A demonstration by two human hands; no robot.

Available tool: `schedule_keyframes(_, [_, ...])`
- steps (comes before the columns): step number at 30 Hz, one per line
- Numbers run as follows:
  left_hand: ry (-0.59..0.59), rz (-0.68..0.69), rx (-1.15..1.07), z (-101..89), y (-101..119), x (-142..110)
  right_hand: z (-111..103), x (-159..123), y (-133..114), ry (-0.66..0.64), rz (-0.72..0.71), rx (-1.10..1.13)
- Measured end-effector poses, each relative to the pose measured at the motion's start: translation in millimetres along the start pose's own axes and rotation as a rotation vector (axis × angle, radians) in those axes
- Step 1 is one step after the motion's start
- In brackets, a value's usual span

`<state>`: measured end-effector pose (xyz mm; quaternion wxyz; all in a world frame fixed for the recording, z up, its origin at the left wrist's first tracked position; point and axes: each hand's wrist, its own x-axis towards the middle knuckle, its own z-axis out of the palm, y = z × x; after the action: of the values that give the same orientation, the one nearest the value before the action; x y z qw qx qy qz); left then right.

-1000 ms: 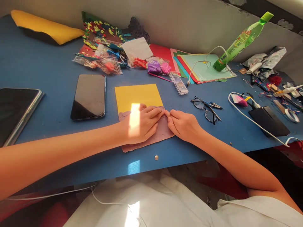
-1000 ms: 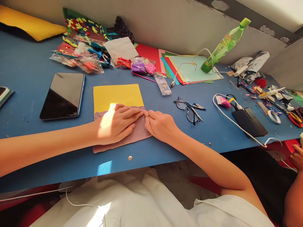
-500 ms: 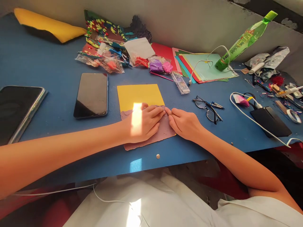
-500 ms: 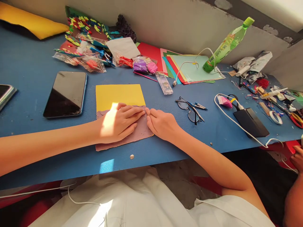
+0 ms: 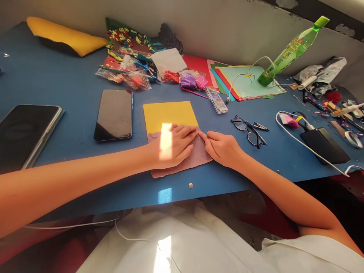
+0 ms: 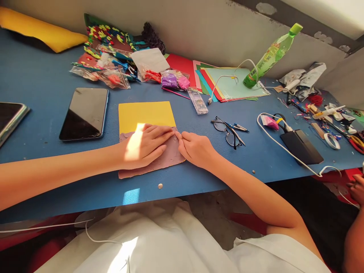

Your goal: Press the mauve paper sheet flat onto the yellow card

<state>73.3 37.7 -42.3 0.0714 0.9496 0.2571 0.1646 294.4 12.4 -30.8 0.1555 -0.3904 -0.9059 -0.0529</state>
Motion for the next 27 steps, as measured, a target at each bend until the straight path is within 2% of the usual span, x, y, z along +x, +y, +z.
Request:
schedule_keyframes(2, [-0.013, -0.016, -0.021, -1.4, 1, 1, 0, -1, 2, 0.036, 0.058, 0.106])
schedule_keyframes(6, [-0.035, -0.013, -0.003, -2.9, 2, 2, -1, -5, 5, 0.202, 0.247, 0.311])
schedule_keyframes(9, [-0.038, 0.012, 0.036, -1.3, 2, 2, 0, -6, 6, 0.208, 0.285, 0.355])
schedule_keyframes(14, [-0.047, 0.021, 0.069, 2.2, 1, 4, -1, -6, 4, 0.093, 0.25, 0.334])
schedule_keyframes(18, [-0.038, 0.022, 0.05, -2.0, 3, 4, -5, -5, 2, 0.117, 0.209, 0.288])
schedule_keyframes(23, [-0.021, 0.013, 0.074, -22.1, 20, -12, -9, -4, 1, 0.204, 0.104, 0.187])
schedule_keyframes(27, [-0.074, 0.006, 0.114, -45.9, 48, -45, -13, -2, -1, 0.279, -0.014, 0.1])
